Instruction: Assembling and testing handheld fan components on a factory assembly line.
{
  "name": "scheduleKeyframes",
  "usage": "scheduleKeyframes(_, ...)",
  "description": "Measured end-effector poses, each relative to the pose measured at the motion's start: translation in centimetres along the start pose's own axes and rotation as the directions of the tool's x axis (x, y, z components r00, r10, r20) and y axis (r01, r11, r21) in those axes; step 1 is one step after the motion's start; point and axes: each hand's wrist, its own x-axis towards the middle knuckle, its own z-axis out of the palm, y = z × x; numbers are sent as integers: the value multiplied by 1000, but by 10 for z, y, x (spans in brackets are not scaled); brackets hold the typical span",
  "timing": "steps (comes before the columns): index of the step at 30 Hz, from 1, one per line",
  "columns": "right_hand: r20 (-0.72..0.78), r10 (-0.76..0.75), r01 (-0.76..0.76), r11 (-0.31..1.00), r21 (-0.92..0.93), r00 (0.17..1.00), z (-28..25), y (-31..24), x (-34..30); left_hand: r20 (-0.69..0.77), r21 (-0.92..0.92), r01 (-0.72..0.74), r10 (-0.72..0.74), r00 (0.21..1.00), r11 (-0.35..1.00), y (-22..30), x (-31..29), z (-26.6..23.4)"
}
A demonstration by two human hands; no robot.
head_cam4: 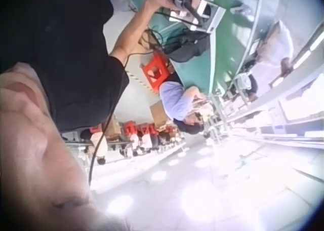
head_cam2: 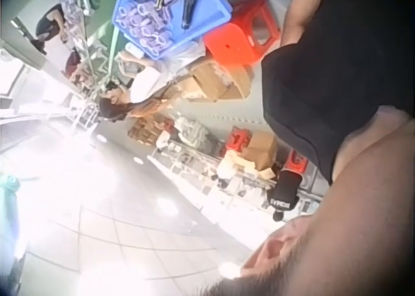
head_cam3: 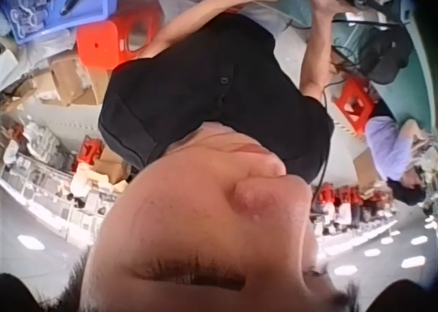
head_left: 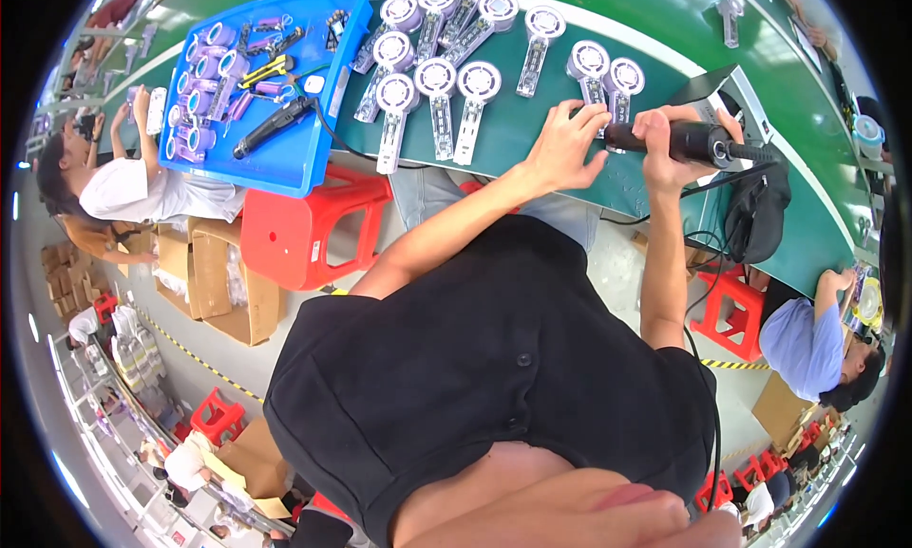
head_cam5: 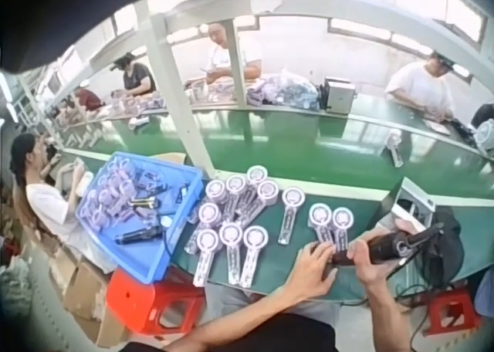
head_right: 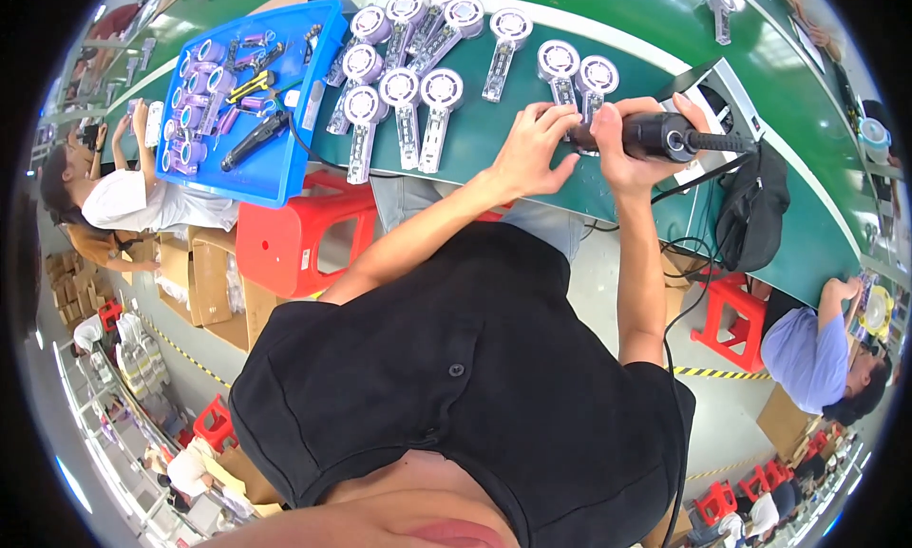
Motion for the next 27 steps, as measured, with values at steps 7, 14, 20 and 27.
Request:
scheduleKeyframes(7, -154, -248, 243, 969, -51, 956, -101, -55, 49, -40, 376, 147, -142, 989, 915, 30, 43, 37)
scheduleKeyframes(14, -203, -140, 112, 983, -143, 969, -177, -86, 17, -98, 501, 191, -164, 982, 844, -39, 156, 77)
scheduleKeyframes(20, -278, -264, 159, 924, -348, 924, -217, -99, 3, -324, 667, 230, -3, 946, 708, -130, 251, 93)
scheduleKeyframes(27, -356, -240, 149, 952, -266, 903, -271, -79, 5, -244, 643, 420, -349, 905, 640, -8, 92, -8)
